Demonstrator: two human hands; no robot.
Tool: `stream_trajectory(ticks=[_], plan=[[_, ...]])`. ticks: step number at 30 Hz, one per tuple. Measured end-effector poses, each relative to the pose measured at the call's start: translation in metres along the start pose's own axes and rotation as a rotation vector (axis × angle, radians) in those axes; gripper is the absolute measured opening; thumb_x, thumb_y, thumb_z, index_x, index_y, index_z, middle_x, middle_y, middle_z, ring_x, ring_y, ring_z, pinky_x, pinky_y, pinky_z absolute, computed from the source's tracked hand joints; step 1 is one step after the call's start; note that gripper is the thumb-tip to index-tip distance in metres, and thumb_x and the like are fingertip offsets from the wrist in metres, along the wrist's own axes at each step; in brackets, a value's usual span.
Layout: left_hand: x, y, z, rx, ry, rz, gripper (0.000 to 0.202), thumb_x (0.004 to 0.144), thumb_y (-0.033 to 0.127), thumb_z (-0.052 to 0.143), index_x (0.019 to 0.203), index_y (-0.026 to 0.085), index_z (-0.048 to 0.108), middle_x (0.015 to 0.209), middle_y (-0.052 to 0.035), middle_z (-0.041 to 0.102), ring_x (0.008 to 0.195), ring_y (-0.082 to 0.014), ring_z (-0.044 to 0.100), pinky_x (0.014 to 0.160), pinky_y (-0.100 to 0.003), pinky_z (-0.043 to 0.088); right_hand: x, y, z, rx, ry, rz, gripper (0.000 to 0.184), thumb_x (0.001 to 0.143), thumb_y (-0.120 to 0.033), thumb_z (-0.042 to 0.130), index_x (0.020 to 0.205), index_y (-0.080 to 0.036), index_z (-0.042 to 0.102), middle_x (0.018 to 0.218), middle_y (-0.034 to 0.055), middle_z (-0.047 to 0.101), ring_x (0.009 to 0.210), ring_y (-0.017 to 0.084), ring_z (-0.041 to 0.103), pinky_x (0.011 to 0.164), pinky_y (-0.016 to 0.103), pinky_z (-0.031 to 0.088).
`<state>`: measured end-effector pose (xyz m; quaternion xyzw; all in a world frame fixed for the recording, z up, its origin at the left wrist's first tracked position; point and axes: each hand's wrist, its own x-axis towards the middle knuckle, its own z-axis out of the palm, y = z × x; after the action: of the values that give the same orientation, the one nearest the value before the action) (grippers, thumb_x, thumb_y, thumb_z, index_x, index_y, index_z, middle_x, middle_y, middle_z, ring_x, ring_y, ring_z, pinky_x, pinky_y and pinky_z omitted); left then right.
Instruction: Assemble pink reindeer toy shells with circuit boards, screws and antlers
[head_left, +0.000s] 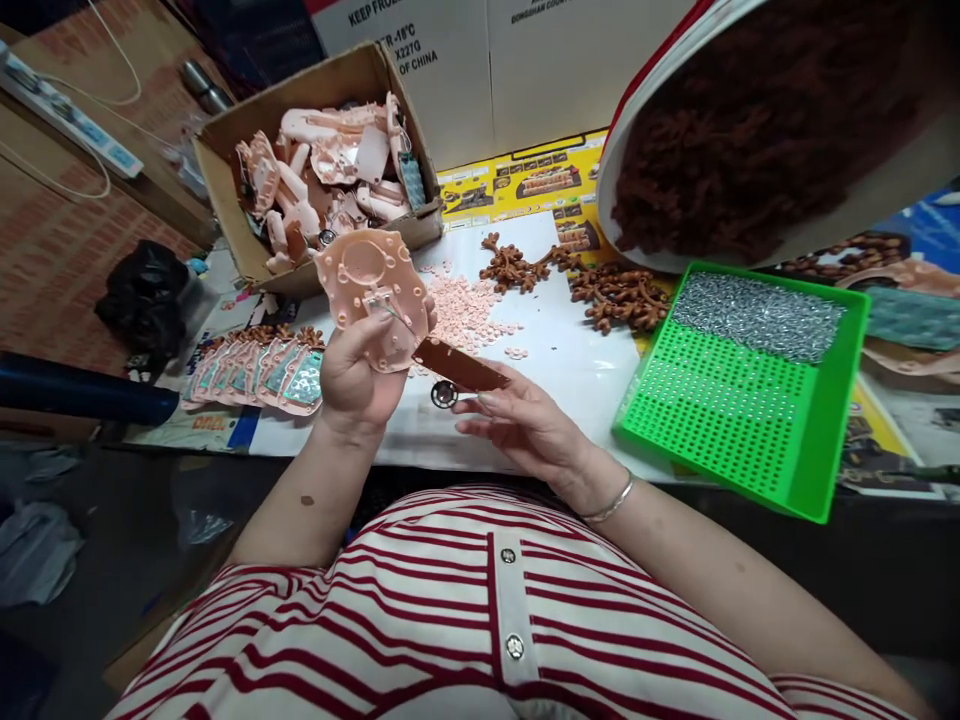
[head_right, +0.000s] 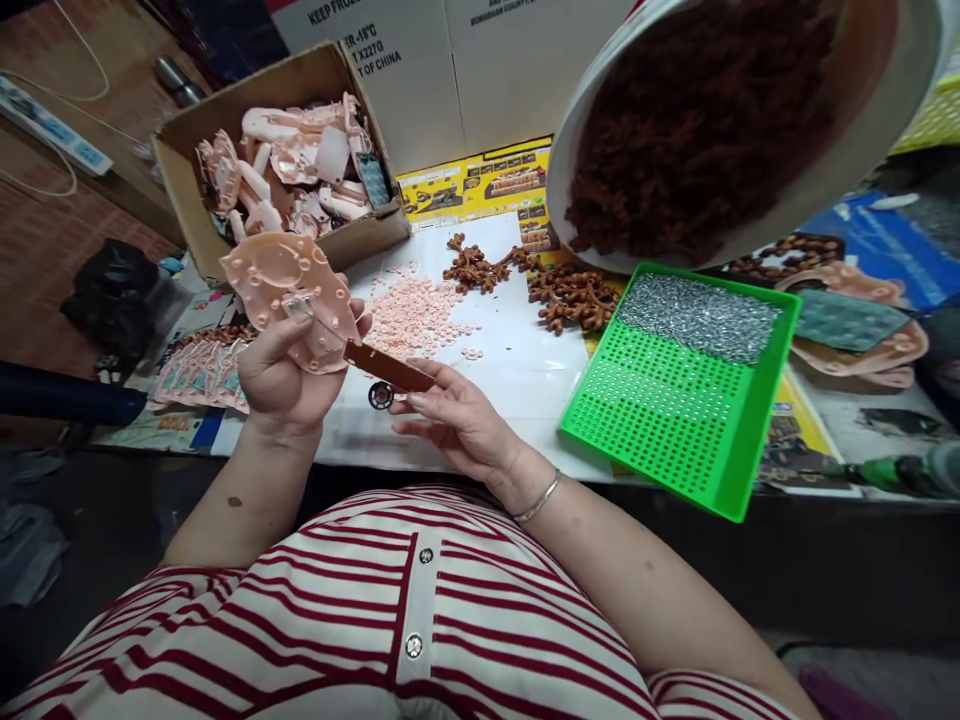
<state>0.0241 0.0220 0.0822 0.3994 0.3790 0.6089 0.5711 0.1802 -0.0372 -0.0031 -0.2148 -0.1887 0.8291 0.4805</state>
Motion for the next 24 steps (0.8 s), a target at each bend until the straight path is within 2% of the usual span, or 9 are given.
stream_trajectory(ticks=[2, 4, 6, 10, 14, 19, 22, 24], plan=[[-0.003, -0.001, 0.003, -0.016, 0.046, -0.017, 0.036, 0.073, 0.018, 0.064, 0.107, 0.025, 0.072, 0.102, -0.0041, 0.078, 0.111, -0.0263, 0.071, 0.101, -0.043, 0.056, 0.001, 0.007, 0.0, 0.002, -0.042, 0.087, 0.051, 0.066, -0.022, 0.088, 0.114, -0.025, 0.07, 0.112, 0.0019, 0.073, 0.094, 0.016, 0.073, 0.077, 0.029, 0.062], [-0.004, -0.001, 0.008, -0.033, 0.085, -0.037, 0.032, 0.075, 0.018, 0.062, 0.104, 0.025, 0.072, 0.101, -0.0033, 0.077, 0.112, -0.0254, 0.071, 0.102, -0.043, 0.055, 0.006, 0.013, -0.001, -0.001, -0.105, 0.102, 0.057, 0.062, -0.017, 0.09, 0.115, -0.026, 0.07, 0.114, 0.0023, 0.073, 0.096, 0.015, 0.072, 0.076, 0.027, 0.062], [-0.005, -0.001, 0.013, -0.062, 0.114, -0.055, 0.029, 0.076, 0.017, 0.061, 0.102, 0.024, 0.072, 0.101, -0.0034, 0.077, 0.113, -0.0247, 0.071, 0.103, -0.042, 0.055, 0.014, 0.018, -0.001, -0.023, -0.124, 0.056, 0.061, 0.06, -0.014, 0.09, 0.115, -0.029, 0.07, 0.109, 0.0006, 0.073, 0.093, 0.014, 0.072, 0.075, 0.026, 0.061], [-0.007, 0.0, 0.022, -0.143, 0.168, -0.099, 0.028, 0.076, 0.018, 0.059, 0.101, 0.02, 0.071, 0.102, -0.0062, 0.077, 0.112, -0.0244, 0.071, 0.103, -0.04, 0.055, 0.026, 0.023, -0.001, -0.096, -0.064, -0.036, 0.056, 0.06, -0.014, 0.09, 0.11, -0.029, 0.072, 0.111, -0.0005, 0.07, 0.091, 0.013, 0.072, 0.074, 0.025, 0.061], [-0.007, -0.002, 0.027, -0.167, 0.213, -0.095, 0.034, 0.075, 0.015, 0.058, 0.107, 0.019, 0.071, 0.101, -0.0068, 0.077, 0.114, -0.025, 0.071, 0.104, -0.04, 0.055, 0.023, 0.023, -0.002, -0.07, -0.1, -0.073, 0.053, 0.061, -0.016, 0.091, 0.11, -0.027, 0.072, 0.103, -0.0008, 0.075, 0.088, 0.013, 0.074, 0.08, 0.026, 0.061], [-0.002, -0.008, 0.021, -0.168, 0.24, -0.031, 0.044, 0.071, 0.01, 0.057, 0.11, 0.024, 0.072, 0.104, -0.0038, 0.078, 0.121, -0.0238, 0.068, 0.109, -0.038, 0.052, 0.004, 0.018, -0.002, -0.08, -0.097, -0.091, 0.045, 0.066, -0.019, 0.091, 0.107, -0.026, 0.073, 0.093, -0.0025, 0.078, 0.084, 0.011, 0.076, 0.081, 0.024, 0.061], [-0.002, -0.013, 0.012, -0.131, 0.203, -0.008, 0.05, 0.066, 0.01, 0.059, 0.112, 0.025, 0.071, 0.104, -0.0024, 0.078, 0.12, -0.0248, 0.069, 0.108, -0.04, 0.053, -0.008, 0.008, -0.001, -0.129, -0.046, -0.158, 0.043, 0.068, -0.02, 0.091, 0.107, -0.026, 0.074, 0.091, -0.0027, 0.078, 0.081, 0.011, 0.076, 0.079, 0.025, 0.061], [-0.006, -0.017, 0.006, -0.106, 0.154, -0.053, 0.052, 0.063, 0.012, 0.061, 0.112, 0.023, 0.071, 0.102, -0.0038, 0.078, 0.116, -0.0267, 0.071, 0.106, -0.043, 0.054, -0.016, -0.003, 0.001, -0.185, 0.002, -0.222, 0.041, 0.069, -0.023, 0.091, 0.107, -0.027, 0.074, 0.089, -0.0032, 0.077, 0.078, 0.011, 0.075, 0.078, 0.026, 0.062]])
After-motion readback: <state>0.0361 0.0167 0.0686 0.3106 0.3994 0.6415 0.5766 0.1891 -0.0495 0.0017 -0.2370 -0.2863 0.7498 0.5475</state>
